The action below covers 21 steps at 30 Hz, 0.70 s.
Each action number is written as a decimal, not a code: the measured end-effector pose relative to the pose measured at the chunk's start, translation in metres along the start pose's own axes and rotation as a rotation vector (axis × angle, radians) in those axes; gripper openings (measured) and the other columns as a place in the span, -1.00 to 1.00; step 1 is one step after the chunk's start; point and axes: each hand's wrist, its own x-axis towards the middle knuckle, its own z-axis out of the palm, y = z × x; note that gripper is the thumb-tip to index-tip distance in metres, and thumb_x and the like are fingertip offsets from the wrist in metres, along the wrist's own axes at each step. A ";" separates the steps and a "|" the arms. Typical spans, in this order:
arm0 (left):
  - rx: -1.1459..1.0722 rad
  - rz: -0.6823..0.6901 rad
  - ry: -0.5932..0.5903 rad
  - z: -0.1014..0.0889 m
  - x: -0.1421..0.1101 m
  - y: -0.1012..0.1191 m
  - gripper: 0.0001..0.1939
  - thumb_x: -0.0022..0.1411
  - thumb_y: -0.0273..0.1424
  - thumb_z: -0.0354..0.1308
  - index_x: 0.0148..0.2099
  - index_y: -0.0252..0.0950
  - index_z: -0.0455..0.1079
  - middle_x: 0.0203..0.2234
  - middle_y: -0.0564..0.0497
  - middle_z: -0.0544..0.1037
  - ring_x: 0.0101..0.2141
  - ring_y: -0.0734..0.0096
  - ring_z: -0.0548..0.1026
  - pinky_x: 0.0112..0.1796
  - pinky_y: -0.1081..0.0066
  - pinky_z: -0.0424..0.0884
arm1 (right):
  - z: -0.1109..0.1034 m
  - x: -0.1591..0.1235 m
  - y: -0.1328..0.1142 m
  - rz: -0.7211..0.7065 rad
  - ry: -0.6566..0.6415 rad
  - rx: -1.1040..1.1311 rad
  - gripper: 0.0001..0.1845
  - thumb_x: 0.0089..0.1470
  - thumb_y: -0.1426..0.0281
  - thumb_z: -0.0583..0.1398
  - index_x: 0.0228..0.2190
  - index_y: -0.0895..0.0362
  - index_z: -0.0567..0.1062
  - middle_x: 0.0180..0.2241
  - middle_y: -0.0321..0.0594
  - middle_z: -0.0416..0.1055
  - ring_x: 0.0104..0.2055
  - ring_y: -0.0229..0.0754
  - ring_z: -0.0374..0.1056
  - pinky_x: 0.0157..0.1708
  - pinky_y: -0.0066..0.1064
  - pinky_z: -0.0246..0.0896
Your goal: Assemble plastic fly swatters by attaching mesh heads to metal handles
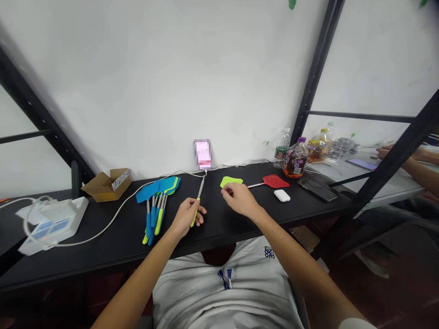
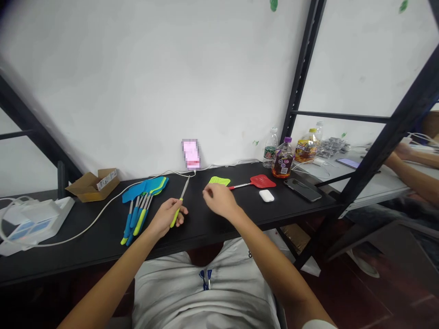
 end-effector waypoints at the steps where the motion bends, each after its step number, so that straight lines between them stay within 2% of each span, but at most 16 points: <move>1: 0.046 0.013 0.007 -0.004 -0.002 -0.001 -0.72 0.25 -0.18 0.11 -0.21 -0.27 0.17 -0.58 0.14 0.43 -0.76 0.60 0.31 -0.78 0.61 0.12 | -0.003 0.003 0.010 0.045 0.042 -0.109 -0.76 0.23 0.34 0.06 -0.21 0.15 0.50 -0.16 -0.08 0.50 -0.09 -0.10 0.38 -0.07 -0.35 0.18; 2: 0.091 0.030 0.015 -0.007 -0.003 -0.001 -0.72 0.25 -0.18 0.10 -0.18 -0.27 0.19 -0.61 0.18 0.40 -0.78 0.62 0.27 -0.79 0.63 0.05 | -0.005 0.006 0.021 0.090 0.070 -0.208 -0.72 0.21 0.33 0.09 -0.13 0.18 0.48 -0.07 0.01 0.46 0.00 -0.02 0.35 -0.01 -0.30 0.16; 4: 0.171 0.065 0.023 -0.010 -0.007 -0.002 -0.70 0.25 -0.19 0.09 -0.09 -0.28 0.22 -0.62 0.21 0.35 -0.79 0.64 0.22 -0.80 0.64 0.00 | -0.006 0.010 0.044 0.123 0.004 -0.329 -0.59 0.21 0.29 0.10 0.01 0.25 0.42 0.12 0.14 0.32 0.15 0.07 0.24 0.08 -0.22 0.12; 6: 0.235 0.105 0.002 -0.012 -0.012 -0.004 -0.68 0.25 -0.18 0.07 -0.06 -0.29 0.25 -0.60 0.20 0.34 -0.77 0.64 0.23 -0.78 0.62 0.04 | -0.002 0.010 0.060 0.084 -0.114 -0.370 -0.48 0.21 0.23 0.12 0.11 0.24 0.34 0.26 0.14 0.13 0.30 0.13 0.05 0.18 -0.13 0.02; 7: 0.261 0.131 -0.013 -0.012 -0.014 -0.005 -0.68 0.25 -0.17 0.07 -0.08 -0.28 0.27 -0.59 0.20 0.34 -0.75 0.63 0.26 -0.77 0.62 0.08 | 0.001 0.010 0.065 0.056 -0.163 -0.370 -0.46 0.22 0.18 0.11 0.13 0.20 0.33 0.29 0.10 0.10 0.33 0.14 -0.01 0.20 -0.06 -0.03; 10: 0.314 0.210 -0.034 -0.013 -0.019 -0.009 -0.71 0.23 -0.17 0.08 -0.13 -0.27 0.28 -0.56 0.18 0.36 -0.69 0.60 0.33 -0.72 0.59 0.20 | 0.009 0.009 0.064 -0.012 -0.218 -0.354 -0.50 0.24 0.08 0.06 0.07 0.12 0.38 0.22 0.02 0.23 0.32 0.12 0.00 0.22 0.05 -0.12; 14: 0.323 0.238 -0.018 -0.014 -0.021 -0.013 -0.76 0.21 -0.21 0.08 -0.18 -0.26 0.24 -0.53 0.16 0.39 -0.66 0.57 0.38 -0.69 0.56 0.26 | 0.011 0.010 0.054 0.006 -0.169 -0.378 -0.49 0.24 0.02 0.02 -0.12 0.20 0.44 0.00 0.07 0.41 0.13 0.07 0.24 0.14 -0.08 0.03; 18: 0.322 0.233 -0.014 -0.014 -0.022 -0.012 -0.77 0.18 -0.23 0.11 -0.21 -0.24 0.20 -0.54 0.17 0.41 -0.67 0.57 0.37 -0.69 0.56 0.25 | 0.008 0.011 0.053 0.109 -0.105 -0.419 -0.40 0.23 -0.05 -0.01 -0.20 0.25 0.44 -0.10 0.14 0.44 0.05 0.10 0.29 0.04 -0.17 0.10; 21: 0.340 0.235 -0.020 -0.014 -0.024 -0.010 -0.75 0.20 -0.18 0.10 -0.25 -0.24 0.21 -0.57 0.17 0.40 -0.68 0.57 0.36 -0.69 0.58 0.21 | 0.008 0.011 0.055 0.150 -0.084 -0.457 -0.38 0.14 -0.08 0.09 -0.18 0.25 0.44 -0.07 0.15 0.42 0.06 0.15 0.28 0.02 -0.15 0.10</move>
